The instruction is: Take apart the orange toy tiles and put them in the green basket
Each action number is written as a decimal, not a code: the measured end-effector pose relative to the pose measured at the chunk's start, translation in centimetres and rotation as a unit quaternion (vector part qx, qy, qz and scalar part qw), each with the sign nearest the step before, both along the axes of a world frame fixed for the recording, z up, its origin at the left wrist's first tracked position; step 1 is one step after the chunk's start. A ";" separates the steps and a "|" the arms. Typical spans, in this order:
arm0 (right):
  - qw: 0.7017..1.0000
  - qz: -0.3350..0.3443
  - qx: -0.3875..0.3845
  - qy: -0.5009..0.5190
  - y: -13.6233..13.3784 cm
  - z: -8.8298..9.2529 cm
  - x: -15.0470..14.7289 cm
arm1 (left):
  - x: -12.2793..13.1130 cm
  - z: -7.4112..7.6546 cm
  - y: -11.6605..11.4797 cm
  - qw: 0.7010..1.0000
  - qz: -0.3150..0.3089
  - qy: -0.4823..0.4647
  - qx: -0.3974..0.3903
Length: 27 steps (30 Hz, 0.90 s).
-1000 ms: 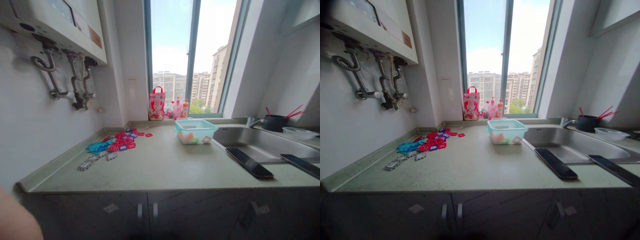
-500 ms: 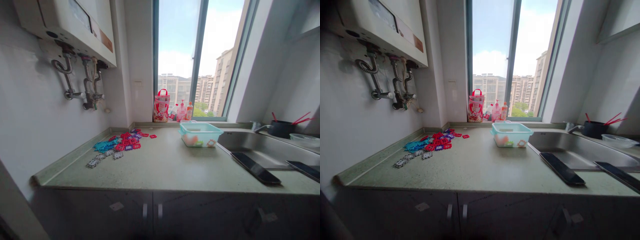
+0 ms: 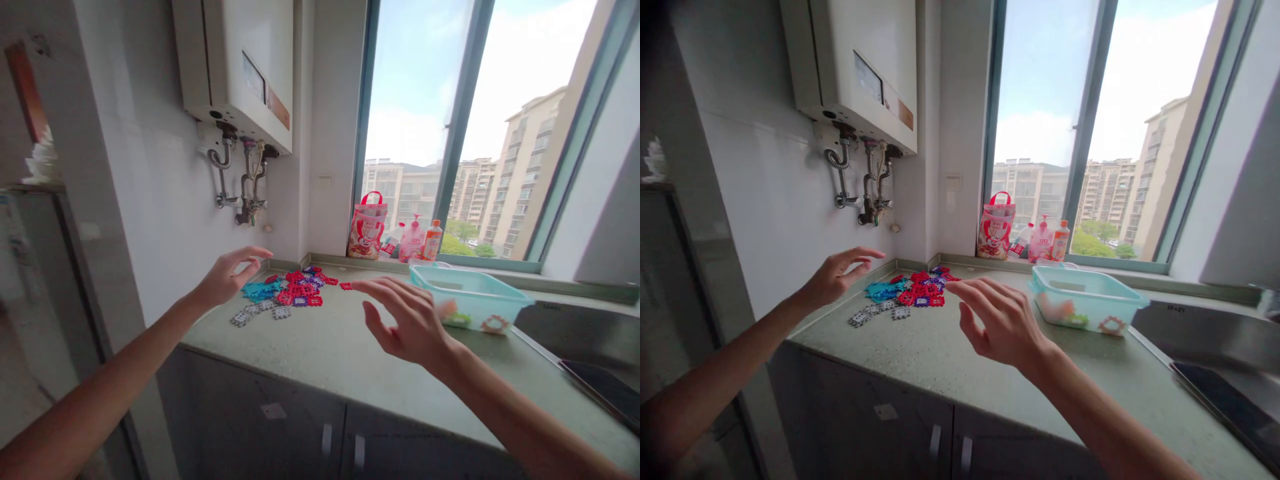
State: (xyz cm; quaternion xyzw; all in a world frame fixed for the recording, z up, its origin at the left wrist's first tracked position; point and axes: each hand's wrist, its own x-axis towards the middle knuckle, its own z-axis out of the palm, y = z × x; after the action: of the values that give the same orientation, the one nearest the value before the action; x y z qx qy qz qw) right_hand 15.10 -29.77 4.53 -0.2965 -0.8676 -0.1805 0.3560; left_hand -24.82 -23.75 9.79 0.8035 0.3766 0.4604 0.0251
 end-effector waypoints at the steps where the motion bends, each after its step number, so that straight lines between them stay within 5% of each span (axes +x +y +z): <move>1: 1.000 0.017 -0.015 -0.011 1.2 -1.3 -0.6 | -0.8 -1.7 1.0 0.998 -0.015 0.047 -0.026; 5: 0.988 -0.014 -0.149 -0.023 8.1 -6.8 -2.7 | -3.6 -8.9 5.2 0.981 0.003 0.163 -0.109; 8: 0.974 -0.061 -0.217 0.003 12.5 -8.8 -3.4 | -4.4 -11.6 6.8 0.979 0.022 0.175 -0.105; 16: 0.944 -0.149 -0.285 -0.072 15.1 -8.5 -3.6 | -2.0 -12.0 7.9 0.975 0.059 0.213 -0.018; 20: 0.942 -0.178 -0.279 -0.053 14.9 -8.9 -3.5 | -1.9 -11.9 6.7 0.976 0.016 0.216 0.006; 27: 0.990 -0.024 -0.132 -0.053 12.7 -8.3 -4.0 | 1.7 -12.1 3.5 0.981 -0.055 0.180 -0.054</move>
State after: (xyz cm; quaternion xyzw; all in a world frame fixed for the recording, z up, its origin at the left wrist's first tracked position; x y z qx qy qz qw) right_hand 11.05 -17.05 -3.74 -0.3521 -0.8939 -0.0880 0.2630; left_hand -23.17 -20.21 -2.26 0.8900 0.3547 0.2854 0.0260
